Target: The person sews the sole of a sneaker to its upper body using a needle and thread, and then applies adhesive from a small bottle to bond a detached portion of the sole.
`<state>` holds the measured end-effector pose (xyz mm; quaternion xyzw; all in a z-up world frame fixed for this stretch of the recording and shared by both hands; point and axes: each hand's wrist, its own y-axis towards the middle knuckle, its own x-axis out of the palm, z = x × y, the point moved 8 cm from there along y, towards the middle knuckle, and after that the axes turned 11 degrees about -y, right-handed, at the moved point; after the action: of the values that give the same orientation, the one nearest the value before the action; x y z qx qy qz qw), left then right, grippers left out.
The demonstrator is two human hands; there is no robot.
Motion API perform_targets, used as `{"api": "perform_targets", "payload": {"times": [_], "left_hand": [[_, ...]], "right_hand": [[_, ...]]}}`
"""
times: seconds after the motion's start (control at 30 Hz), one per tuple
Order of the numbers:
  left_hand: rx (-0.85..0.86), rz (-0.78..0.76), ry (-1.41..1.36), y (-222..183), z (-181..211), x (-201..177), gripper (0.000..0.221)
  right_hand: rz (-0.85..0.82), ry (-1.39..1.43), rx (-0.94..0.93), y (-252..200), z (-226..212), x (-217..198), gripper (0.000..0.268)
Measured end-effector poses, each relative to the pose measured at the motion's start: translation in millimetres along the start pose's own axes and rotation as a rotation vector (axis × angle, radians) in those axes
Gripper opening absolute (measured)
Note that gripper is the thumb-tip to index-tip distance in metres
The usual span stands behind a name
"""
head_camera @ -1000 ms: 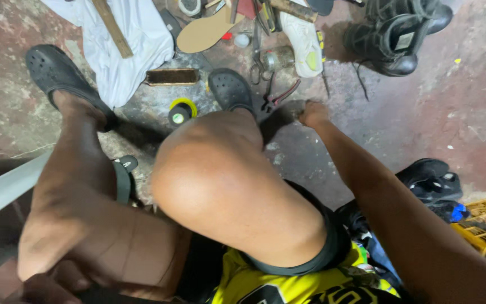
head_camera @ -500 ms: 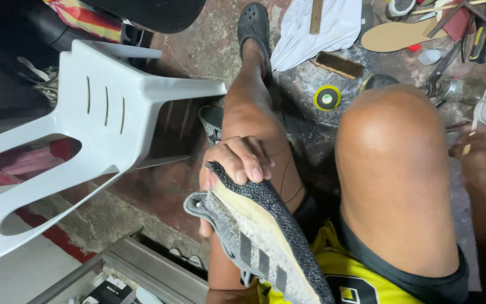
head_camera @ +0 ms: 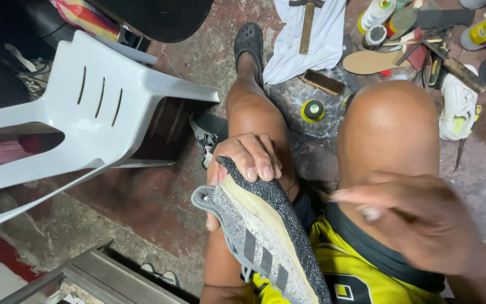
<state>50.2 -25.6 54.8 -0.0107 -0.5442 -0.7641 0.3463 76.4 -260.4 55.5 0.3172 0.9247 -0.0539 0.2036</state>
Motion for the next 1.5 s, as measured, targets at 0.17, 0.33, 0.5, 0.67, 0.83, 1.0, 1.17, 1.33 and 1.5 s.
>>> {"api": "perform_targets", "payload": {"times": [0.17,0.33,0.5,0.67,0.83,1.0,1.17,1.33,1.5], "left_hand": [[0.111,0.069,-0.054,11,5,20,0.090],[0.121,0.097,-0.016,21,17,33,0.082],[0.126,0.097,-0.021,22,20,39,0.081],[0.157,0.050,-0.036,19,19,39,0.086],[0.144,0.012,-0.035,13,14,33,0.091],[0.017,0.108,0.013,3,8,24,0.093],[0.035,-0.210,-0.021,-3,-7,10,0.106],[-0.084,-0.118,-0.024,-20,-10,5,0.107],[-0.046,-0.044,-0.115,-19,-10,8,0.103]], "right_hand": [[-0.094,0.042,-0.175,39,-60,25,0.035],[-0.120,0.085,-0.251,42,-76,34,0.039],[-0.158,0.018,-0.260,38,-80,35,0.038],[-0.203,-0.059,-0.195,36,-76,35,0.045],[-0.186,-0.052,-0.216,40,-80,29,0.048],[-0.177,-0.077,-0.214,43,-78,20,0.044],[-0.214,-0.321,-0.161,46,-65,14,0.047],[-0.182,-0.434,-0.277,55,-78,3,0.041],[-0.307,-0.287,-0.220,65,-72,13,0.053]]}}
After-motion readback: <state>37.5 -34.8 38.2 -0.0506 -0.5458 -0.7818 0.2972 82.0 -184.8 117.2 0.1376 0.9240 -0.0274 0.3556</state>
